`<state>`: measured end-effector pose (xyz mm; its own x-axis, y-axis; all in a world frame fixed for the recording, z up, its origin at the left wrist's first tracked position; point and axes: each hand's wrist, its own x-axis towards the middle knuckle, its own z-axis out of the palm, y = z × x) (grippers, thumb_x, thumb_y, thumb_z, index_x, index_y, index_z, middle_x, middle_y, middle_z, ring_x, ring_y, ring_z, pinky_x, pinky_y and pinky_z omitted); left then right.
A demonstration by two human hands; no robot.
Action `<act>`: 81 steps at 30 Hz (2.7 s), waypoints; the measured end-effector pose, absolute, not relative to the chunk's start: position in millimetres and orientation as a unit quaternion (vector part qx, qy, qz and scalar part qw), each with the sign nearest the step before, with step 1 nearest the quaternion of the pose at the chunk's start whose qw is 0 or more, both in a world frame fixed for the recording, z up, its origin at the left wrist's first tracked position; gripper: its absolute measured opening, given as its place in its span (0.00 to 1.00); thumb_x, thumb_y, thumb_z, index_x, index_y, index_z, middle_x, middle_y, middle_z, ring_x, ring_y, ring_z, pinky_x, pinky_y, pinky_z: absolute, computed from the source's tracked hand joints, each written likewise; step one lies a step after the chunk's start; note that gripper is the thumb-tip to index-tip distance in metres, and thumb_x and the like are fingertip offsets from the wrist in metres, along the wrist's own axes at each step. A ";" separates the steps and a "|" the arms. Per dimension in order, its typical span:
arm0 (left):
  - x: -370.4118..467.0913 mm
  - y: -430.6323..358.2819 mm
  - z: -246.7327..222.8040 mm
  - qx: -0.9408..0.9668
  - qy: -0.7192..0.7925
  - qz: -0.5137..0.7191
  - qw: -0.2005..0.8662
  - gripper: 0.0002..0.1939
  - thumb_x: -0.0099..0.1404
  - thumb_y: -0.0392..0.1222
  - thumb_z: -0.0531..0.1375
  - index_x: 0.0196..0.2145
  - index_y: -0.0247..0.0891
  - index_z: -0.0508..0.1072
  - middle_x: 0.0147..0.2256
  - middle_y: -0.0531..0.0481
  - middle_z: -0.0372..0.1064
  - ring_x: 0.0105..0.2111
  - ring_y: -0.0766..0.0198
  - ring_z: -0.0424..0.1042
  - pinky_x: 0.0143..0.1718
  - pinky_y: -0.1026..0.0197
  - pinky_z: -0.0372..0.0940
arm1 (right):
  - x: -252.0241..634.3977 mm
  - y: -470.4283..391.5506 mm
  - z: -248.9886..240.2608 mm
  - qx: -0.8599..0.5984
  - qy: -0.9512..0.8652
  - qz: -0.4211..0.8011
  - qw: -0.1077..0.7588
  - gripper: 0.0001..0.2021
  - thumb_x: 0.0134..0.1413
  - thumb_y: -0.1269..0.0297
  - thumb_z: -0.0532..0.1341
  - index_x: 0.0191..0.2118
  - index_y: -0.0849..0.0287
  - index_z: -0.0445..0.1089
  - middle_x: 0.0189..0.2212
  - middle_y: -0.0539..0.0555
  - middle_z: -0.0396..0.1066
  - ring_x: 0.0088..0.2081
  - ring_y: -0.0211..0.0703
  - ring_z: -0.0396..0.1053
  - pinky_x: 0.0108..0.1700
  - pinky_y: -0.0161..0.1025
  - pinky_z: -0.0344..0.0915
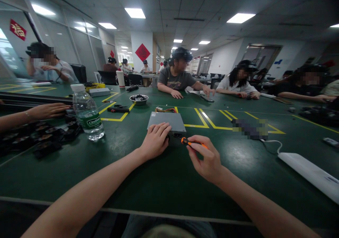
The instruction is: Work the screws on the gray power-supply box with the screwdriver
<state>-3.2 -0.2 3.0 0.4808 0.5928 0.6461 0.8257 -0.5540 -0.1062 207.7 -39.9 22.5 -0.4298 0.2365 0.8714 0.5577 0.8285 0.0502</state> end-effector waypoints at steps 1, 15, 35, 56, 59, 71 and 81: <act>-3.1 0.0 2.7 -0.834 -0.426 -0.282 0.208 0.22 0.63 0.38 0.50 0.55 0.35 0.60 0.56 0.42 0.59 0.56 0.54 0.56 0.53 0.49 0.51 | 206.6 -40.5 21.5 -0.229 -0.835 -0.161 0.475 0.11 0.52 0.75 0.55 0.41 0.57 0.62 0.39 0.57 0.65 0.41 0.42 0.67 0.39 0.40 0.70; -2.7 -0.1 3.0 -0.833 -0.425 -0.284 0.212 0.22 0.63 0.37 0.51 0.55 0.35 0.60 0.56 0.43 0.59 0.56 0.55 0.57 0.53 0.50 0.52 | 203.3 -43.4 13.6 -0.201 -0.850 -0.189 0.449 0.11 0.51 0.76 0.56 0.40 0.58 0.62 0.43 0.58 0.63 0.45 0.41 0.66 0.41 0.39 0.71; -2.2 -1.1 4.3 -0.833 -0.427 -0.281 0.210 0.22 0.63 0.37 0.50 0.55 0.36 0.60 0.56 0.43 0.60 0.55 0.54 0.58 0.53 0.49 0.52 | 202.3 -46.1 9.3 -0.136 -0.859 -0.231 0.436 0.12 0.50 0.79 0.56 0.40 0.58 0.61 0.46 0.58 0.60 0.49 0.43 0.64 0.43 0.39 0.71; -2.5 -1.8 4.4 -0.833 -0.427 -0.284 0.206 0.21 0.63 0.37 0.51 0.55 0.36 0.60 0.56 0.43 0.59 0.56 0.55 0.57 0.53 0.51 0.52 | 201.7 -47.5 12.0 -0.128 -0.861 -0.241 0.430 0.10 0.51 0.76 0.56 0.38 0.57 0.62 0.44 0.57 0.64 0.48 0.42 0.66 0.42 0.40 0.72; -2.3 -1.7 4.6 -0.832 -0.427 -0.285 0.209 0.21 0.63 0.37 0.51 0.55 0.36 0.60 0.56 0.43 0.60 0.56 0.55 0.57 0.53 0.50 0.52 | 201.0 -47.8 11.1 -0.152 -0.858 -0.229 0.434 0.07 0.51 0.76 0.56 0.36 0.58 0.62 0.43 0.57 0.66 0.47 0.42 0.66 0.43 0.41 0.72; -2.5 -0.4 2.3 -0.832 -0.428 -0.287 0.205 0.21 0.63 0.37 0.51 0.55 0.37 0.60 0.56 0.43 0.59 0.56 0.55 0.57 0.53 0.50 0.51 | 200.2 -48.8 11.0 -0.137 -0.856 -0.245 0.433 0.07 0.51 0.76 0.57 0.34 0.58 0.63 0.42 0.56 0.65 0.48 0.43 0.65 0.43 0.42 0.71; -3.1 -0.8 3.1 -0.833 -0.428 -0.284 0.205 0.21 0.63 0.37 0.50 0.55 0.36 0.60 0.56 0.43 0.59 0.56 0.56 0.57 0.54 0.51 0.51 | 199.3 -50.7 14.1 -0.128 -0.861 -0.224 0.439 0.08 0.51 0.76 0.57 0.36 0.58 0.62 0.42 0.57 0.66 0.48 0.44 0.65 0.44 0.43 0.71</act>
